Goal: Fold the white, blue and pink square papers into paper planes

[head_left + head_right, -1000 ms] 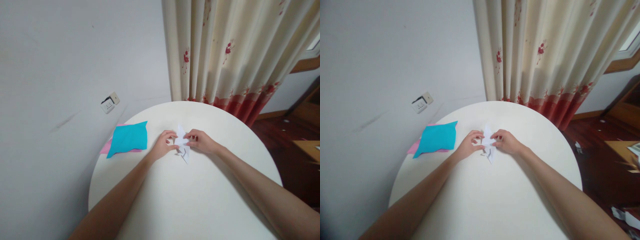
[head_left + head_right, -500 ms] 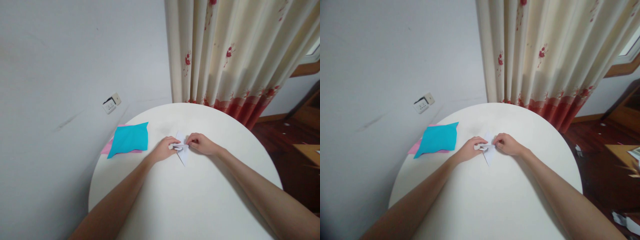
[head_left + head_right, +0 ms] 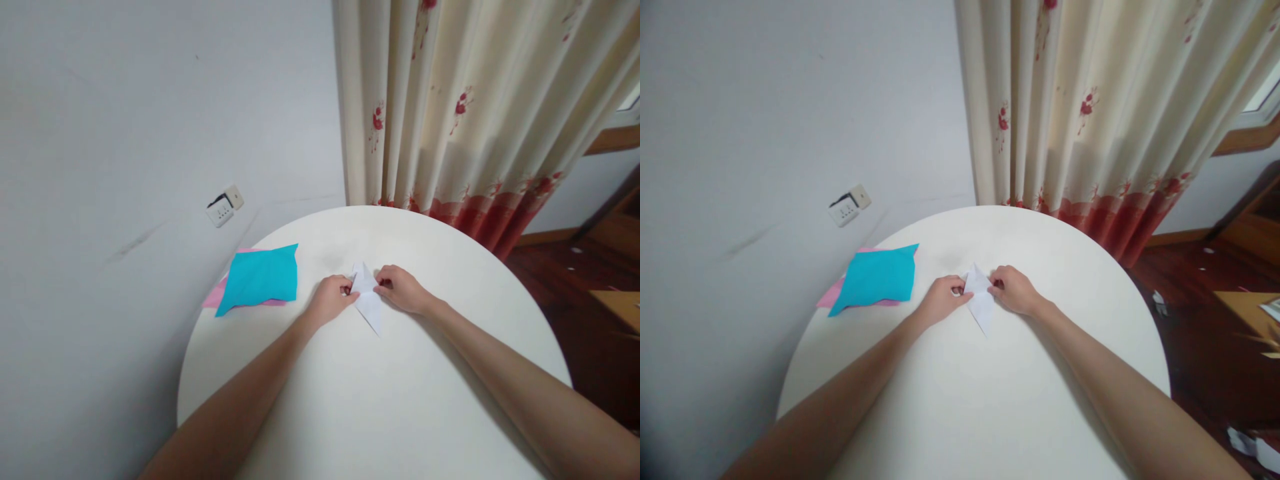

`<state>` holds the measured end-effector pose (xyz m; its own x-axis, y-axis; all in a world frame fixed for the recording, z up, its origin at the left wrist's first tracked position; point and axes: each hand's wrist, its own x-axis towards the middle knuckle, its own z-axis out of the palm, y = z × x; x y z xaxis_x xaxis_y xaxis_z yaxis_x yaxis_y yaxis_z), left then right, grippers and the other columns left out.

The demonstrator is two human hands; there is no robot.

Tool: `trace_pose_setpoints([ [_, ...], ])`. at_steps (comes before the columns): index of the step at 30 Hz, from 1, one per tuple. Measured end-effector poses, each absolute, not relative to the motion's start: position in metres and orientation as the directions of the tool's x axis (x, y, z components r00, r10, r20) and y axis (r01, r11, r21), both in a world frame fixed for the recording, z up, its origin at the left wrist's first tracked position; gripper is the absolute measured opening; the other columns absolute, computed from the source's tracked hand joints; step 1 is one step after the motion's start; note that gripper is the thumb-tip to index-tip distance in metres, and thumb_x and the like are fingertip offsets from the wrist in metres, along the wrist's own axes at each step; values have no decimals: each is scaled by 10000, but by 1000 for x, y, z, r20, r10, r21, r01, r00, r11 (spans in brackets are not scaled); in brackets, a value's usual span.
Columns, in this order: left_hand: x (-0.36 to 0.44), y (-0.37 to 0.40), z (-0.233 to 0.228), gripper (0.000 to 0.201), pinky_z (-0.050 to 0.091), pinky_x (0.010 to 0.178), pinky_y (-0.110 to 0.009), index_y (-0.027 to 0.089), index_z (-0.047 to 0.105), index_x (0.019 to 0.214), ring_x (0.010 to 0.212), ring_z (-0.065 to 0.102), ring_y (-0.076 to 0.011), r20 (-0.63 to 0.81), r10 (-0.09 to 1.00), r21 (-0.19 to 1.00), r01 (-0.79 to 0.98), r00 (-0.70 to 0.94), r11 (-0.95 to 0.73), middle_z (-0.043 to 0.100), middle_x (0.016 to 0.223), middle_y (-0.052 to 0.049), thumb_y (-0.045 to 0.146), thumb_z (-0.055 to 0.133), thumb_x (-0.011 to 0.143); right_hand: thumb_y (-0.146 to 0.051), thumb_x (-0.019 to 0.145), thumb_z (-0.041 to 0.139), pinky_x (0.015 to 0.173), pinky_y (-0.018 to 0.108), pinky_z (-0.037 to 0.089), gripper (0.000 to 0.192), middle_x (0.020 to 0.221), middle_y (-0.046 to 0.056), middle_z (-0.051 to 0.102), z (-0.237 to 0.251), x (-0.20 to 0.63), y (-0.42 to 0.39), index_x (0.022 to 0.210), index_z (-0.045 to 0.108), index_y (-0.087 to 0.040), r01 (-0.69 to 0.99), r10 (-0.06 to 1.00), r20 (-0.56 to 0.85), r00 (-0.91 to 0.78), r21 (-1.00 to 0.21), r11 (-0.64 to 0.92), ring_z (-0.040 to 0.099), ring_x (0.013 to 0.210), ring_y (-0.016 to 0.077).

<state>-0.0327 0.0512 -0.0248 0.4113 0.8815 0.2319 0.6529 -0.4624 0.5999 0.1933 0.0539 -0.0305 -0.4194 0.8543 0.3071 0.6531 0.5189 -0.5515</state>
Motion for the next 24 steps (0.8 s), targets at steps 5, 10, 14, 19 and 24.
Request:
trace_pose_setpoints([
  [5,-30,50,-26,157,339,619,-244,155,640,643,643,497,-119,234,887,626,637,397,-450,546,675,20,227,687,775,-200,820,661,701,268,379,55,802,28,622,-31,195,55,774,634,-189,661,860,305,-409,-550,510,529,773,173],
  [10,-30,52,-27,169,332,616,-244,158,629,635,644,494,-119,237,886,628,633,398,-452,532,675,23,233,689,774,-225,820,677,709,269,376,76,814,22,622,-33,194,56,780,623,-190,646,850,309,-427,-553,526,528,780,170],
  [14,-31,54,-30,141,337,618,-245,156,654,670,653,501,-122,236,890,646,621,391,-444,548,696,20,239,691,778,-232,819,675,685,267,366,104,800,19,617,-33,193,55,756,604,-188,667,863,307,-401,-547,505,521,765,166],
  [19,-32,54,-32,149,347,626,-246,160,657,676,655,508,-121,248,887,646,615,390,-451,544,700,23,255,690,786,-246,821,675,673,263,364,106,796,17,616,-32,194,55,755,613,-191,666,866,295,-405,-553,500,523,748,162],
  [24,-33,55,-33,134,360,631,-246,162,677,697,657,513,-122,252,887,657,604,388,-451,554,709,19,260,692,786,-239,819,666,691,268,379,80,816,26,625,-31,194,54,770,625,-192,661,867,302,-396,-562,497,537,763,168],
])
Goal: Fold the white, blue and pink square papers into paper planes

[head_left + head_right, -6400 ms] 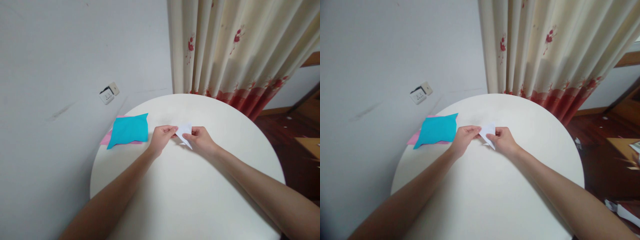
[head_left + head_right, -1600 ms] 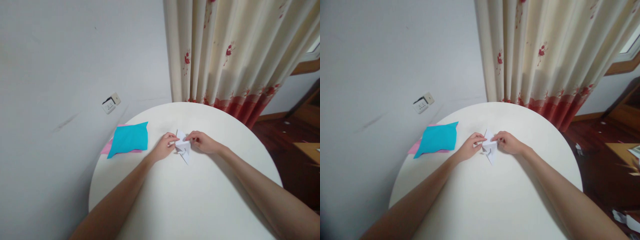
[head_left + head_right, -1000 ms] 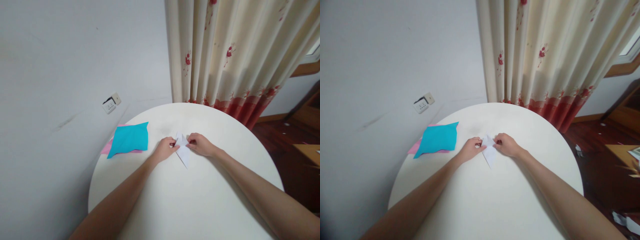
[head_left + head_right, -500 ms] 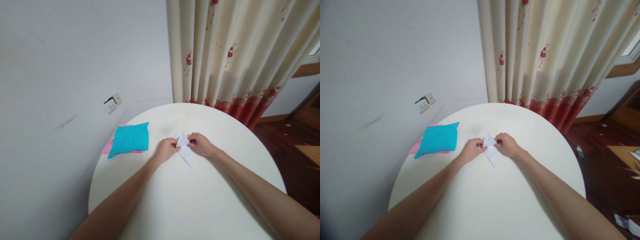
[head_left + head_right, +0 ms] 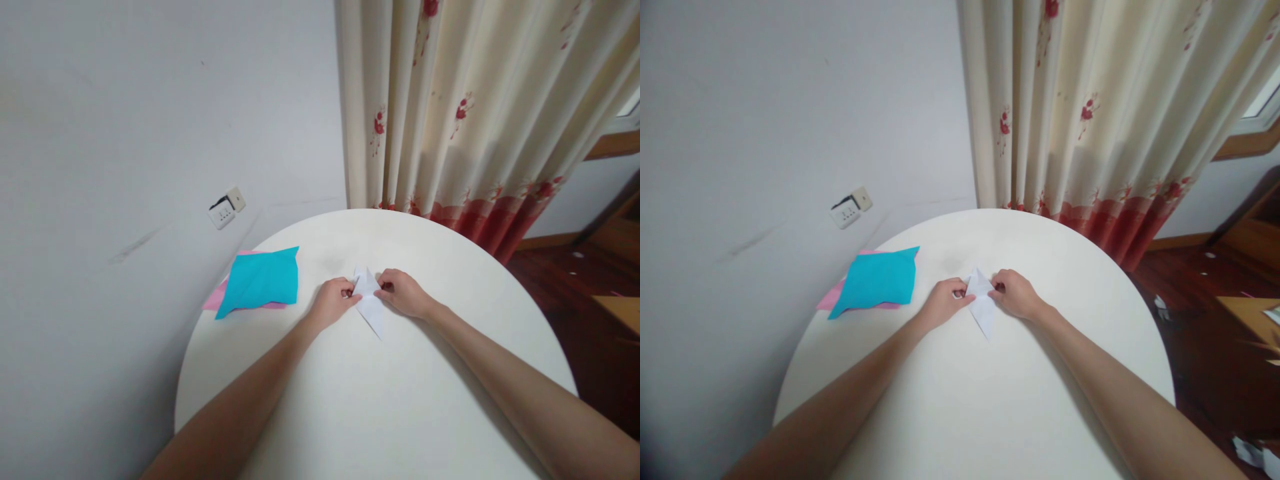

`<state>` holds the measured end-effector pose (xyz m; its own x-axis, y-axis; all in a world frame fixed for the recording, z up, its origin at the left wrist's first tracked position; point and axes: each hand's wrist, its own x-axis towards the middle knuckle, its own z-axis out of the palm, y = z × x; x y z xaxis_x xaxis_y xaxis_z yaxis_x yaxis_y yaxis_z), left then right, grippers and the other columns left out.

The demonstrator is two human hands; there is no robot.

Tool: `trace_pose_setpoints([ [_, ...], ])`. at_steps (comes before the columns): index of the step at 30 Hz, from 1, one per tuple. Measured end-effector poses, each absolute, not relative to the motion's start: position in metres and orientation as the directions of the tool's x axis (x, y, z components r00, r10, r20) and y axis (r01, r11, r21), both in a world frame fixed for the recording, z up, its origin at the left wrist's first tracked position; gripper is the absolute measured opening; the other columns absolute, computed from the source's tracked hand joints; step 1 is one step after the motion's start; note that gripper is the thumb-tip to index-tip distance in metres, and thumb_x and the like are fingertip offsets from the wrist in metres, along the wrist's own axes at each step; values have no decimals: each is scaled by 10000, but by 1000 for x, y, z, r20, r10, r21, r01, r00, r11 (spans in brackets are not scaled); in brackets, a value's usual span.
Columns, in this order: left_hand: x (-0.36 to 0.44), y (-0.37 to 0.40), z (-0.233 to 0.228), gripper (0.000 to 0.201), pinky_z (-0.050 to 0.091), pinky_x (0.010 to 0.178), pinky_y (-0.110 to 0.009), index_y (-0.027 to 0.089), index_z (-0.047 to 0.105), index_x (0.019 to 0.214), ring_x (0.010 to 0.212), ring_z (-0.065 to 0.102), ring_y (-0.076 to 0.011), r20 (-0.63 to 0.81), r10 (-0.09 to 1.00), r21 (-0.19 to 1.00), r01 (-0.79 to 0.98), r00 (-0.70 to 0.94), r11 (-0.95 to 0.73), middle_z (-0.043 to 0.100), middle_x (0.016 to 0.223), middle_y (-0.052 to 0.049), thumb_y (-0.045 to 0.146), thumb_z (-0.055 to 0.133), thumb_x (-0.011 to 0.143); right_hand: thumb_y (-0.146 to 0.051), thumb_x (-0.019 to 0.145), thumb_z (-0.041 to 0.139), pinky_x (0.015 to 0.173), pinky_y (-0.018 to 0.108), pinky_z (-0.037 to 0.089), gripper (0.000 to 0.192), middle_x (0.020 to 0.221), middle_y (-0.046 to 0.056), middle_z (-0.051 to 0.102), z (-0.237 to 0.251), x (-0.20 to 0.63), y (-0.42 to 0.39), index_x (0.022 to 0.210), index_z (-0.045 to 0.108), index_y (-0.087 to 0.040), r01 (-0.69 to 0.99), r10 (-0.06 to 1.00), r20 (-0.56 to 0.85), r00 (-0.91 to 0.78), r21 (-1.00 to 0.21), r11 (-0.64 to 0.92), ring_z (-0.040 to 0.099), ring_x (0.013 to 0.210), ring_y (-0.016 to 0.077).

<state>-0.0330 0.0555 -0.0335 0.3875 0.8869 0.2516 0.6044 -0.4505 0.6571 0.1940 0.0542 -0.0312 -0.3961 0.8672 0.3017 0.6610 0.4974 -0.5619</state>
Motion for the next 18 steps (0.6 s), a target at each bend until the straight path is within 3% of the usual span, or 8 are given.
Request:
trace_pose_setpoints([
  [5,-33,56,-33,167,368,640,-247,160,658,674,668,514,-126,271,875,652,592,402,-474,558,709,13,269,685,798,-232,803,665,692,274,387,73,798,24,619,-32,191,53,760,622,-191,658,877,297,-379,-580,481,535,742,166],
  [10,-32,54,-30,148,372,644,-248,160,656,676,669,515,-127,252,887,654,607,387,-450,559,713,14,252,689,788,-250,767,692,679,269,402,173,816,6,618,-25,199,53,910,612,-194,585,891,325,-317,-673,454,537,727,155],
  [12,-32,54,-30,140,372,645,-249,161,660,684,667,515,-126,246,890,652,615,383,-445,560,714,15,252,691,786,-284,772,689,662,268,400,144,769,0,604,-19,206,51,850,609,-192,571,898,325,-296,-693,440,529,706,153],
  [15,-33,54,-31,144,371,642,-247,162,662,686,665,513,-124,246,888,650,613,388,-449,559,716,15,258,686,791,-366,769,710,655,273,397,183,766,17,608,-9,212,45,759,651,-192,589,893,269,-360,-677,441,528,699,157],
  [18,-32,54,-30,153,371,640,-244,160,660,680,667,511,-123,247,889,657,607,387,-447,560,717,12,260,679,795,-456,712,774,660,276,400,290,837,26,621,-6,210,38,853,700,-212,623,877,175,-448,-642,446,542,718,163],
])
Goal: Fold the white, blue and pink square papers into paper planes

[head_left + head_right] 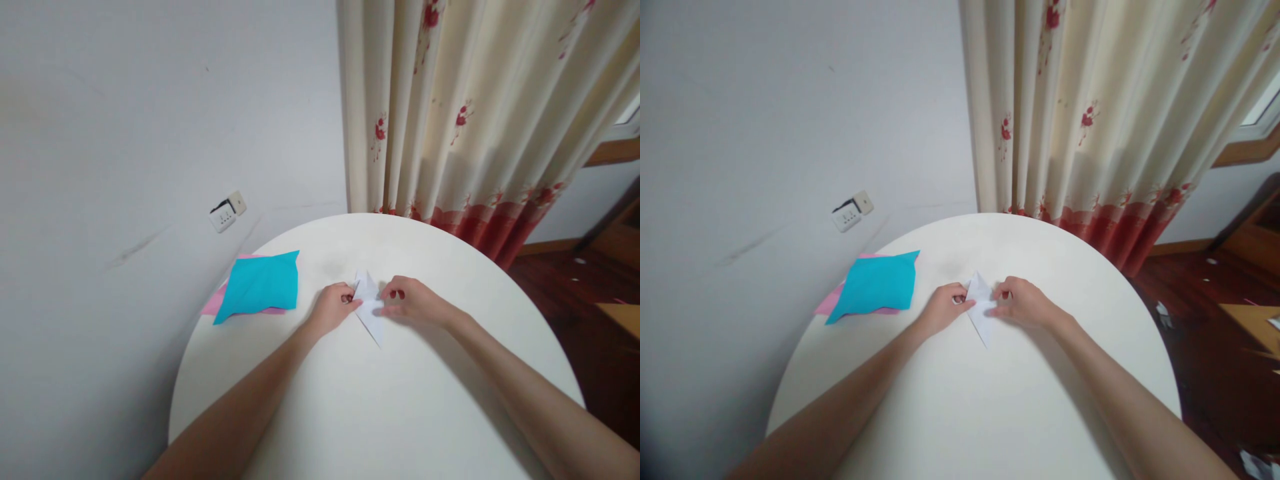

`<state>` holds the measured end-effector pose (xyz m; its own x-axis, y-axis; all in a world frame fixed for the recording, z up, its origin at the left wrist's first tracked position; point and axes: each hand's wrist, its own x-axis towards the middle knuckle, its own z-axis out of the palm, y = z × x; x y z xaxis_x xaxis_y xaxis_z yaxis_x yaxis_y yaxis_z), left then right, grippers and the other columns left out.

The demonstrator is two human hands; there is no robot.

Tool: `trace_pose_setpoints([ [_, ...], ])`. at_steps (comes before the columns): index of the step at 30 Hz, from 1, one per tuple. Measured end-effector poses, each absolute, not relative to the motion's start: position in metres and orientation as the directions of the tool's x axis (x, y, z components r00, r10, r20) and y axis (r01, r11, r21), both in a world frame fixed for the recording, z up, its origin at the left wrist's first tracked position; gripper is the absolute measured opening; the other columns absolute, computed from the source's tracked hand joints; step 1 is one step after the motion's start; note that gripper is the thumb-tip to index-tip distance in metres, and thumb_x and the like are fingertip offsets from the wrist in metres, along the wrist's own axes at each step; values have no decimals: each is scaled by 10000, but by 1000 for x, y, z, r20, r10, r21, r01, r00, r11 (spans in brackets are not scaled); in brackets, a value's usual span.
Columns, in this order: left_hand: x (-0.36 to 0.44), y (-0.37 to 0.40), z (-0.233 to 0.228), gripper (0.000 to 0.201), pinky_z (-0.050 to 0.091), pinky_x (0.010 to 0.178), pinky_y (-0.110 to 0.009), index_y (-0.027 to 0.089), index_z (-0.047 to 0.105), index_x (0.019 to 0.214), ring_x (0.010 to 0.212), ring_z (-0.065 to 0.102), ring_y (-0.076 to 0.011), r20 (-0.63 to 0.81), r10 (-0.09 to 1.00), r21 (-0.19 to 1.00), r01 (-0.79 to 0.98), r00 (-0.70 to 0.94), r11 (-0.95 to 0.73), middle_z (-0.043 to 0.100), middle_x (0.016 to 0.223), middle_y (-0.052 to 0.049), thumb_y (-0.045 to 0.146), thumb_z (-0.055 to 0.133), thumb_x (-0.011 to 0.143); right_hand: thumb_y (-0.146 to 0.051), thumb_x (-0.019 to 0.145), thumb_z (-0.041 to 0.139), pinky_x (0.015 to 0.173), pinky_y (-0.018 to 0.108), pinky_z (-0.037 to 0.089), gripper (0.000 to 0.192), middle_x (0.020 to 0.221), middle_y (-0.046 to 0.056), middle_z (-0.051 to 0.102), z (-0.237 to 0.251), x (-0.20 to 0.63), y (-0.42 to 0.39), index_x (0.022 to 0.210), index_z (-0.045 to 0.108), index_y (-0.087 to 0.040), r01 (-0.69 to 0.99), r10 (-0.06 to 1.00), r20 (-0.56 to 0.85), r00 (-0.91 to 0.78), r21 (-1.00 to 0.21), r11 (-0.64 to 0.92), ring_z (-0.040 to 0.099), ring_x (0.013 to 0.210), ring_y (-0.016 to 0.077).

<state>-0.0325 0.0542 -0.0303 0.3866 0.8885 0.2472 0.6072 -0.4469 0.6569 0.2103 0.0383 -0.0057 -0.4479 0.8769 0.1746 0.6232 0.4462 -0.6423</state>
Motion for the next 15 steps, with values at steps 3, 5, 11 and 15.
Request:
trace_pose_setpoints([
  [3,-32,53,-28,165,368,632,-242,157,650,658,656,504,-123,239,896,667,607,375,-432,551,700,12,250,676,791,-449,631,838,658,276,403,477,872,20,616,-7,204,33,1002,656,-211,671,897,140,-419,-618,410,547,729,168],
  [5,-31,53,-26,179,365,624,-242,154,634,633,644,497,-121,241,900,674,605,364,-424,536,682,16,238,675,786,-426,595,865,668,279,409,643,924,29,618,-8,201,31,1139,600,-206,689,916,148,-373,-617,380,556,760,177],
  [11,-31,50,-24,167,386,652,-241,165,662,661,679,522,-127,262,875,677,569,406,-467,564,722,4,251,663,804,-353,765,744,709,280,403,227,914,48,615,-16,193,34,900,658,-192,673,900,231,-369,-601,430,557,798,179],
  [15,-31,50,-22,103,413,691,-247,176,700,755,735,540,-139,280,865,698,530,416,-481,590,791,-11,277,714,768,-234,787,664,675,270,390,63,813,26,608,-28,191,43,750,644,-188,656,917,269,-295,-641,399,533,719,155],
])
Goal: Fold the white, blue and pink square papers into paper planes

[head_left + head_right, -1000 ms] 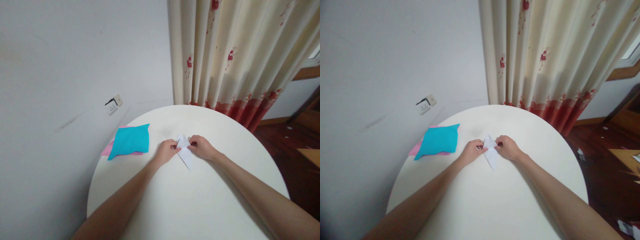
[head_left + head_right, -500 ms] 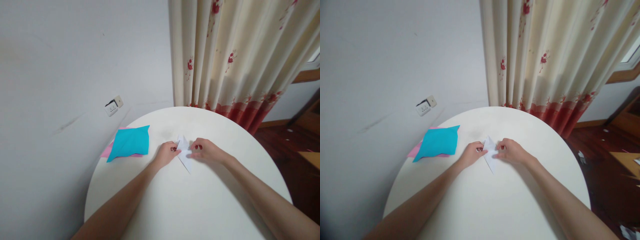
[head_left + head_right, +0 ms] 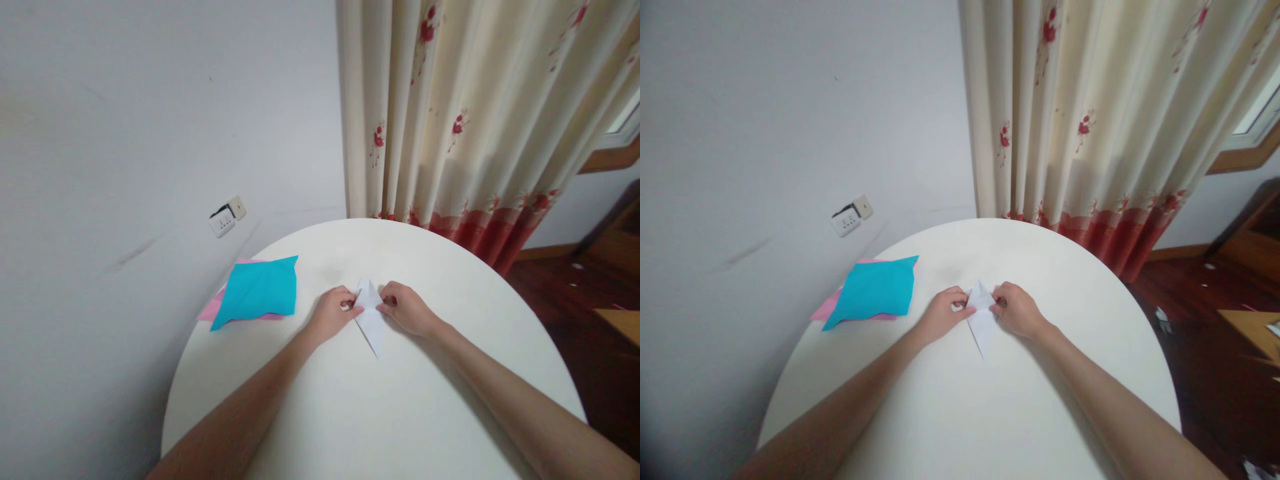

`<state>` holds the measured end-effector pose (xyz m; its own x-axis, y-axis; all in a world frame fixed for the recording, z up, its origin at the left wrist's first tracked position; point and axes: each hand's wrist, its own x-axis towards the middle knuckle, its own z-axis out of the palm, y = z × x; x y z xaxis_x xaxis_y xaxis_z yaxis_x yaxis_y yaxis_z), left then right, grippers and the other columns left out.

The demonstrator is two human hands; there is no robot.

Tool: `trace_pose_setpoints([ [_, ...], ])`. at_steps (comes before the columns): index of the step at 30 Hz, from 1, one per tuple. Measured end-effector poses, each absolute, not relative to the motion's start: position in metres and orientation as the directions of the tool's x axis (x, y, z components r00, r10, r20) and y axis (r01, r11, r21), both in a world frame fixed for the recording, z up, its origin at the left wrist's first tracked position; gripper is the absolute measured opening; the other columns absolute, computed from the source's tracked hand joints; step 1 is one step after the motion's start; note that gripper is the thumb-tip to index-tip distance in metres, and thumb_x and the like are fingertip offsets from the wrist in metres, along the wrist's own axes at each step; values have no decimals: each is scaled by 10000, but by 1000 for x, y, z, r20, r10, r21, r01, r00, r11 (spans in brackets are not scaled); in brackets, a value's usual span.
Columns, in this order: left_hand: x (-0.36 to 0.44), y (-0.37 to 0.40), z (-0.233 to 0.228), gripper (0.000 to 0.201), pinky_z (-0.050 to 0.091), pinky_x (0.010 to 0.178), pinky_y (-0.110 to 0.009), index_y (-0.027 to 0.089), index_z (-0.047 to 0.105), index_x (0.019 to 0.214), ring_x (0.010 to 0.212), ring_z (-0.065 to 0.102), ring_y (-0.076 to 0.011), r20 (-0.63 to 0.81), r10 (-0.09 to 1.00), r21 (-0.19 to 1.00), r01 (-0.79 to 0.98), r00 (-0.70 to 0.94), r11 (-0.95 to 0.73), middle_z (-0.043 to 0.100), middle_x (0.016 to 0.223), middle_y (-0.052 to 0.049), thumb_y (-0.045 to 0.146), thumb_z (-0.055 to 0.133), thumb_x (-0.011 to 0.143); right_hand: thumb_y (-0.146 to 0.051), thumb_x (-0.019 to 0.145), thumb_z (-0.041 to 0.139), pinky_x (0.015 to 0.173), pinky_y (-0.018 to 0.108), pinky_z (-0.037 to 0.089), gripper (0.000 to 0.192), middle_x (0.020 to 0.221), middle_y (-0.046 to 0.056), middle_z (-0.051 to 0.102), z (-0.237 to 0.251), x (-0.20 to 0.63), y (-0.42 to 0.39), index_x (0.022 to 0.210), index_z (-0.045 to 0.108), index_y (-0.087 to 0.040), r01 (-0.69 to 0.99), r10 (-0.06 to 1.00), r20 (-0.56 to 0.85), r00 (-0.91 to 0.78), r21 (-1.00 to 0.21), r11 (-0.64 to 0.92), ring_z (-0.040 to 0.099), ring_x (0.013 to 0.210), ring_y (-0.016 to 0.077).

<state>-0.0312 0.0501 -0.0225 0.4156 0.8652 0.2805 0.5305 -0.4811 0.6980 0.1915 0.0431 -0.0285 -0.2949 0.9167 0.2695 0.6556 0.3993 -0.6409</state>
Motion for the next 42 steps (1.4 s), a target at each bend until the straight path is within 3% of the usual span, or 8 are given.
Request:
trace_pose_setpoints([
  [3,-32,54,-23,248,444,704,-253,181,698,988,774,550,-146,333,905,780,461,266,-423,615,922,-40,335,689,794,-267,777,643,631,264,388,109,713,7,596,-32,195,50,713,635,-179,555,939,251,-237,-758,343,511,648,142],
  [7,-34,59,-22,344,473,705,-265,163,628,1099,775,579,-151,280,958,903,320,64,-285,637,895,-57,413,445,948,-394,759,641,534,243,356,248,609,-6,564,-26,200,54,665,606,-167,354,968,203,-147,-903,243,466,570,124],
  [14,-28,49,-12,609,475,793,-287,155,521,1310,861,630,-177,173,939,969,121,298,-217,678,900,-67,558,593,860,-483,685,719,467,227,323,333,570,-12,583,-21,197,52,708,601,-172,147,993,99,-71,-983,109,447,492,106],
  [18,-28,45,-11,863,452,796,-275,184,377,1455,866,633,-170,132,888,984,50,441,-172,689,965,-72,452,776,738,-433,700,722,548,252,452,275,662,13,653,-20,194,50,761,635,-179,102,992,94,-90,-989,103,564,579,139],
  [22,-26,43,-12,996,438,736,-256,184,322,1487,779,630,-154,162,911,983,22,379,-183,694,863,-44,326,850,653,-404,713,718,616,291,526,252,796,42,703,-18,191,49,807,662,-177,64,986,147,-75,-986,152,634,667,169],
  [31,-17,38,-14,756,439,702,-240,186,428,1373,714,609,-133,287,933,955,15,218,-297,675,780,-10,300,787,718,-390,775,666,592,278,471,238,769,56,709,-13,187,46,822,679,-158,149,959,280,-38,-948,282,616,648,171],
  [36,-18,35,-13,248,459,751,-266,175,701,1012,785,594,-151,429,881,869,174,199,-462,663,880,-56,309,714,804,-385,783,656,601,279,479,221,775,62,702,-11,182,41,785,666,-165,190,944,330,-9,-926,326,613,671,176],
  [42,-17,31,-10,260,464,738,-273,186,754,1005,784,582,-159,460,867,822,277,190,-497,671,897,-55,242,767,751,-362,796,657,649,290,501,189,840,71,709,-5,179,34,800,683,-175,213,930,368,-3,-908,360,624,721,183],
])
